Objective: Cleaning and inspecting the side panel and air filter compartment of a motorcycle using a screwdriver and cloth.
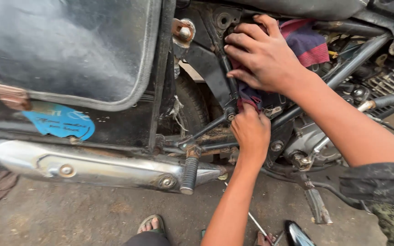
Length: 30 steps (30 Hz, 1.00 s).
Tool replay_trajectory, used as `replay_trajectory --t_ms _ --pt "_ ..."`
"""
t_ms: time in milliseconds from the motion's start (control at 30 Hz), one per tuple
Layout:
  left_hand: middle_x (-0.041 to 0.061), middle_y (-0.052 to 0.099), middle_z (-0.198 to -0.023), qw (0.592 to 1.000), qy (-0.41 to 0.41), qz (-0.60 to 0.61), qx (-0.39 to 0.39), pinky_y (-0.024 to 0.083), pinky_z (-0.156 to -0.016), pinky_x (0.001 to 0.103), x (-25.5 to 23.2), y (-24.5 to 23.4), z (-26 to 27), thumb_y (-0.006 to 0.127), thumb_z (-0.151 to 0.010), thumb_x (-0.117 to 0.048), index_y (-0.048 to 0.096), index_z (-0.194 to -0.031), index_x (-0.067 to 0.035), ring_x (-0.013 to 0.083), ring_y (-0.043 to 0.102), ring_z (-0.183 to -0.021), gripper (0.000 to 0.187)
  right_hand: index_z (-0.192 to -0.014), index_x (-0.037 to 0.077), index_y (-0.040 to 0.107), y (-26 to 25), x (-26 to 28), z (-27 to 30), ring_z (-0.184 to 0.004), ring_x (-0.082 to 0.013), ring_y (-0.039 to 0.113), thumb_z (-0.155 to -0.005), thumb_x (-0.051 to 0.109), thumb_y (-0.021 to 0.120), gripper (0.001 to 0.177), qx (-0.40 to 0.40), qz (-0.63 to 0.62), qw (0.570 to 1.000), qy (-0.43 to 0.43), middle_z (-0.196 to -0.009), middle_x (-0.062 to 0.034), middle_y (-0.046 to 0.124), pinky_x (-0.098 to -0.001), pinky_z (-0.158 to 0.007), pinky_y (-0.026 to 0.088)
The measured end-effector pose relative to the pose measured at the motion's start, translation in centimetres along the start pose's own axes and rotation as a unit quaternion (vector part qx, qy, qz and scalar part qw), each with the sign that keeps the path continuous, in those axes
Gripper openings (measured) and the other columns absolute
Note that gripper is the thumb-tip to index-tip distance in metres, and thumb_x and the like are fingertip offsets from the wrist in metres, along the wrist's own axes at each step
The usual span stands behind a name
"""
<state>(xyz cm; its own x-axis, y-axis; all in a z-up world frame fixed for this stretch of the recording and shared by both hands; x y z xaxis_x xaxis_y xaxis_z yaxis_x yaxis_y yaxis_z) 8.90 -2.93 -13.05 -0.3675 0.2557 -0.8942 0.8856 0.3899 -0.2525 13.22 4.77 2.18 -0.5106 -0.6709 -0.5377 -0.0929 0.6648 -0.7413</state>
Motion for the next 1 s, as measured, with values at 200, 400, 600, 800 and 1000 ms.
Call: replay_trajectory --t_ms 200,400,600,800,1000 --pt "0.028 0.066 -0.072 0.999 -0.011 0.022 -0.025 0.053 -0.064 0.058 1.3 1.9 2.0 0.062 -0.079 -0.001 0.064 -0.103 0.007 0.0485 0.066 -0.067 0.025 -0.154 0.007 0.06 1.7 0.7 0.9 -0.149 -0.0308 0.041 -0.093 0.046 0.074 0.073 0.095 0.116 0.989 -0.003 -0.156 -0.0111 0.051 -0.0601 -0.124 0.023" --pt "0.026 0.068 -0.071 0.994 -0.046 -0.065 0.078 0.052 -0.067 0.062 1.8 2.7 4.0 0.065 -0.081 -0.004 0.066 -0.088 0.001 0.0476 0.068 -0.066 0.008 -0.159 -0.002 0.051 2.3 2.0 0.8 -0.156 -0.0317 0.029 -0.093 0.057 0.068 0.09 0.102 0.17 0.98 0.026 -0.161 -0.0181 0.041 -0.0633 -0.122 0.014" --pt "0.027 0.071 -0.083 0.978 -0.036 -0.089 0.185 0.053 -0.074 0.059 1.2 1.3 2.9 0.07 -0.074 -0.008 0.072 -0.083 0.001 0.0469 0.07 -0.08 0.013 -0.156 -0.006 0.046 3.9 2.3 2.0 -0.158 -0.032 0.025 -0.102 0.059 0.067 0.087 0.102 0.117 0.986 0.061 -0.161 -0.0184 0.04 -0.0646 -0.13 0.007" --pt "0.026 0.073 -0.09 0.954 0.007 -0.104 0.283 0.055 -0.082 0.055 1.7 0.6 2.2 0.072 -0.076 -0.015 0.077 -0.089 -0.001 0.0452 0.072 -0.089 0.02 -0.157 -0.009 0.047 2.2 3.9 2.0 -0.163 -0.0372 0.025 -0.101 0.051 0.066 0.084 0.092 0.048 0.991 0.083 -0.169 -0.0219 0.038 -0.0606 -0.13 0.01" --pt "0.021 0.074 -0.109 0.864 0.037 -0.108 0.491 0.053 -0.094 0.05 3.7 7.3 11.5 0.071 -0.078 -0.026 0.077 -0.103 -0.008 0.038 0.072 -0.106 0.032 -0.146 -0.011 0.049 2.2 6.7 8.5 -0.153 -0.0379 0.03 -0.088 0.039 0.066 0.079 0.17 -0.005 0.981 0.092 -0.162 -0.0242 0.037 -0.0515 -0.122 0.025"
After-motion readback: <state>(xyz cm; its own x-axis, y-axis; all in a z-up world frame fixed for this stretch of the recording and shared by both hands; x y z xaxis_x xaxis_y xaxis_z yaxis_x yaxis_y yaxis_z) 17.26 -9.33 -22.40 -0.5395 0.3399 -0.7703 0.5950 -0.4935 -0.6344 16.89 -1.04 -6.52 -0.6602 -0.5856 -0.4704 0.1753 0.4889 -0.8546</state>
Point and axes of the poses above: each hand's wrist, its own z-axis away from the middle knuckle, its own y-axis out of the palm, x = y × z, the point moved 1 cm from there along -z, towards the middle knuckle
